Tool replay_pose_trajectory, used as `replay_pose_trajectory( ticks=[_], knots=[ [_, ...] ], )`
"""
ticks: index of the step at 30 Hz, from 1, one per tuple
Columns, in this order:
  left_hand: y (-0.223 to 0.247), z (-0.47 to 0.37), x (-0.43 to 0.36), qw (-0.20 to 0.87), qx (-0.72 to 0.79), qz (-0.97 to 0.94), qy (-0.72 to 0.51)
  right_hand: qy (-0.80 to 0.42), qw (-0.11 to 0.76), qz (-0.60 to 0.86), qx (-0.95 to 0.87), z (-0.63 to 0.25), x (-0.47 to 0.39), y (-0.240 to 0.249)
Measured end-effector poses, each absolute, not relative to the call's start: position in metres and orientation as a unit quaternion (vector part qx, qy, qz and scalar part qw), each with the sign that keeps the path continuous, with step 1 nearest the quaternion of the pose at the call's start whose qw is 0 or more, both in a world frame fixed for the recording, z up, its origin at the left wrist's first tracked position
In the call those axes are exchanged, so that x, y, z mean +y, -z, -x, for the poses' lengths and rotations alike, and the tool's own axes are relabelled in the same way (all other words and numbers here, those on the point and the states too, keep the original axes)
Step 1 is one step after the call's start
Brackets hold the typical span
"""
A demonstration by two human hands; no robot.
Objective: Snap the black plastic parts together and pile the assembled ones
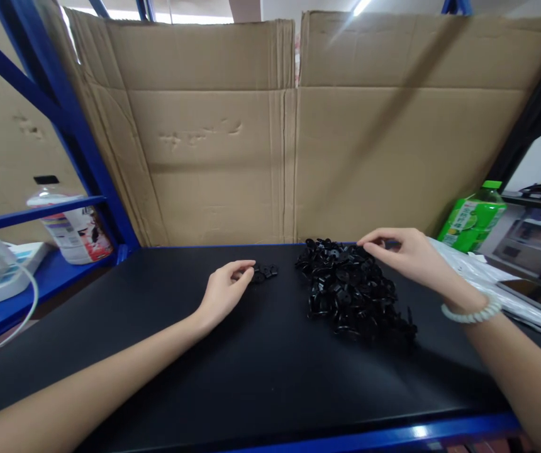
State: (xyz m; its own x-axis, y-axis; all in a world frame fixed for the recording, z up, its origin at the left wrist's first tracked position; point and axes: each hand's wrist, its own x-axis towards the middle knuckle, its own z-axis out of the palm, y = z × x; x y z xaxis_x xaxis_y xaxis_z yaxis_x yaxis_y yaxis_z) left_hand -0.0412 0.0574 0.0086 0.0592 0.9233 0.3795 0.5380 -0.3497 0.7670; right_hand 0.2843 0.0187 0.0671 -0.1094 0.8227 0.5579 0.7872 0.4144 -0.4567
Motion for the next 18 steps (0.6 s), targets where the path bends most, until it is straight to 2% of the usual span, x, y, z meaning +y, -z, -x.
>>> replay_pose_trajectory(
  ticks=[4,8,13,18],
  knots=[
    [-0.007,0.03,0.038,0.255,0.495,-0.716,-0.422,0.01,0.327,0.479,-0.815,-0.287,0.034,-0.053],
    [-0.007,0.022,0.025,0.282,0.469,-0.732,-0.406,0.003,0.324,0.477,-0.817,-0.282,0.04,-0.046],
    [-0.01,0.02,0.017,0.326,0.449,-0.714,-0.427,-0.015,0.382,0.522,-0.763,-0.287,0.033,-0.056],
    [-0.015,0.012,0.005,0.397,0.415,-0.694,-0.433,-0.168,0.519,0.505,-0.669,-0.261,0.012,-0.056]
  ],
)
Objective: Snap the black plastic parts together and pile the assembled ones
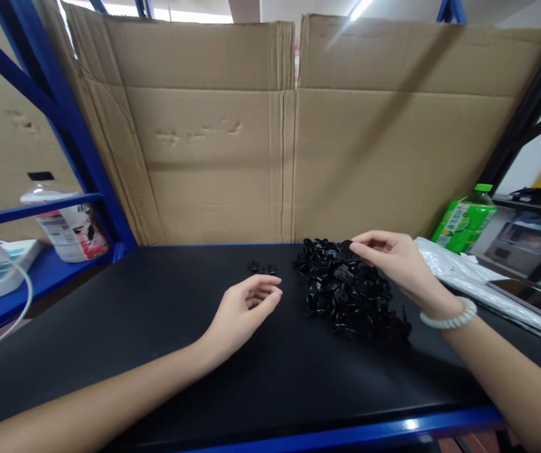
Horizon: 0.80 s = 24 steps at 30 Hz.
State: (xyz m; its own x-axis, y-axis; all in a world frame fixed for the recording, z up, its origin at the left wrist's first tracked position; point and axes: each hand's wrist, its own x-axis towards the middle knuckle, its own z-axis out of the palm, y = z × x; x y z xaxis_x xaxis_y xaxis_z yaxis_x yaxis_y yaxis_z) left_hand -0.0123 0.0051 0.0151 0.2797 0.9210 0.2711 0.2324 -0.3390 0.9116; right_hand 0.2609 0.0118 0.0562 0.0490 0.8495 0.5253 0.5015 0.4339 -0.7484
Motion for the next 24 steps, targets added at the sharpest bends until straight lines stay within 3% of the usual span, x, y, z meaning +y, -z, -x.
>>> replay_pose_trajectory(
  ticks=[3,8,13,17,24],
  knots=[
    [-0.015,0.005,-0.008,0.446,0.378,-0.69,-0.427,-0.248,0.528,0.474,-0.66,-0.227,-0.008,-0.045],
    [-0.015,-0.003,-0.028,0.528,0.348,-0.635,-0.444,-0.223,0.505,0.441,-0.708,-0.187,-0.038,-0.025],
    [-0.021,0.0,-0.031,0.493,0.378,-0.612,-0.489,-0.252,0.481,0.409,-0.734,-0.183,-0.047,-0.018],
    [-0.024,0.001,-0.029,0.464,0.4,-0.616,-0.495,-0.353,0.432,0.372,-0.741,-0.183,-0.048,-0.018],
    [-0.018,0.002,-0.03,0.532,0.361,-0.607,-0.467,-0.466,0.426,0.353,-0.691,-0.183,-0.048,-0.02]
  ],
)
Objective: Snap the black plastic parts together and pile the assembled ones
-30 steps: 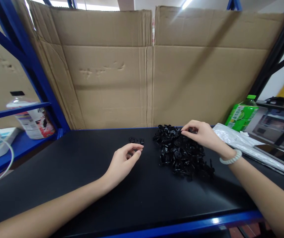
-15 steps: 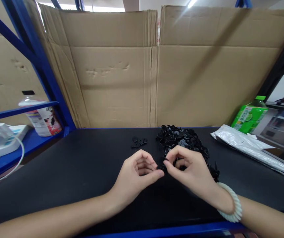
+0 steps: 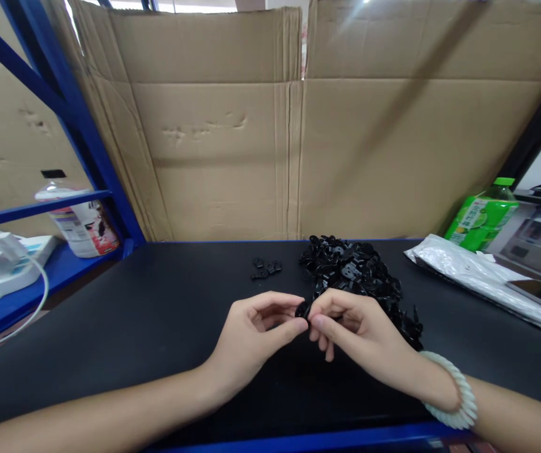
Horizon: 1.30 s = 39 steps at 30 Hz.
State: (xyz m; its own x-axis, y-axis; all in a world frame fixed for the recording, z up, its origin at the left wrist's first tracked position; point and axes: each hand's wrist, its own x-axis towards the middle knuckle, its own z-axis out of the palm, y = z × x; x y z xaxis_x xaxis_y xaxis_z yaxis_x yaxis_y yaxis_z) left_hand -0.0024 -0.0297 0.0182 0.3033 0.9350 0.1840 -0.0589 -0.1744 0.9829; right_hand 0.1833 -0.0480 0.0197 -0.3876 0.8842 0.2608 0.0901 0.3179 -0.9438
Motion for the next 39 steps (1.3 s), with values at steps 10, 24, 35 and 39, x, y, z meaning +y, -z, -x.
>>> replay_pose_trajectory(
  ticks=[10,24,35,39],
  knots=[
    [-0.0257,0.0014,-0.0354,0.432,0.394,-0.67,-0.458,-0.457,0.39,0.38,-0.704,-0.1849,-0.0429,-0.0173],
    [-0.0242,0.0011,-0.0364,0.438,0.388,-0.664,-0.465,-0.359,0.406,0.392,-0.744,-0.1826,-0.0466,-0.0131],
    [-0.0212,0.0028,-0.0342,0.457,0.383,-0.66,-0.456,-0.367,0.407,0.402,-0.734,-0.1804,-0.0461,-0.0127],
    [-0.0217,0.0028,-0.0332,0.464,0.387,-0.655,-0.454,-0.383,0.405,0.403,-0.725,-0.1803,-0.045,-0.0122]
  ],
)
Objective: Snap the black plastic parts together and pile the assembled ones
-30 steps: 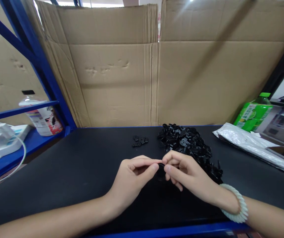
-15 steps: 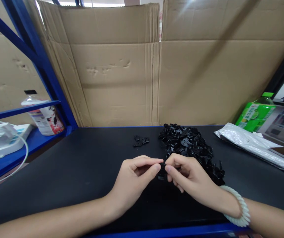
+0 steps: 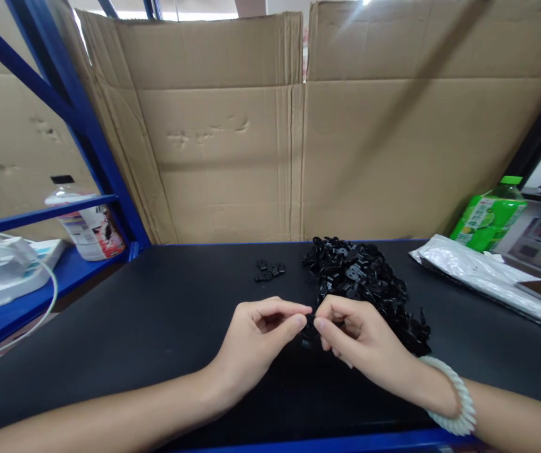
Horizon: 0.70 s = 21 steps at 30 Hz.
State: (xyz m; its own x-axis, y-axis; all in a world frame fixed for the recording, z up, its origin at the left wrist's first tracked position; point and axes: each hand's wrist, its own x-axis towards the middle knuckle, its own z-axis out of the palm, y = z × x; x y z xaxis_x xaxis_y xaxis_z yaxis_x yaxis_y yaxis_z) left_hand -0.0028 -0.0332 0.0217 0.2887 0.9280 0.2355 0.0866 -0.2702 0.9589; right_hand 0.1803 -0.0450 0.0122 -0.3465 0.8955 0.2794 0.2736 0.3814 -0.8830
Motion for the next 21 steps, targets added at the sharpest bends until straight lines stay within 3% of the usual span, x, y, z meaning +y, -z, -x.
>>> replay_pose_trajectory(
  ticks=[5,12,18,21],
  knots=[
    [-0.019,0.003,-0.024,0.47,0.408,-0.643,-0.448,-0.427,0.395,0.404,-0.706,-0.184,-0.041,-0.011],
    [-0.01,0.031,0.042,0.348,0.483,-0.632,-0.496,-0.392,0.462,0.415,-0.679,-0.195,-0.035,-0.026],
    [-0.002,0.052,0.083,0.325,0.505,-0.621,-0.504,-0.25,0.569,0.442,-0.647,-0.238,-0.007,-0.051],
    [-0.005,0.051,0.077,0.317,0.499,-0.624,-0.512,-0.144,0.5,0.505,-0.688,-0.264,0.01,-0.059]
  ],
)
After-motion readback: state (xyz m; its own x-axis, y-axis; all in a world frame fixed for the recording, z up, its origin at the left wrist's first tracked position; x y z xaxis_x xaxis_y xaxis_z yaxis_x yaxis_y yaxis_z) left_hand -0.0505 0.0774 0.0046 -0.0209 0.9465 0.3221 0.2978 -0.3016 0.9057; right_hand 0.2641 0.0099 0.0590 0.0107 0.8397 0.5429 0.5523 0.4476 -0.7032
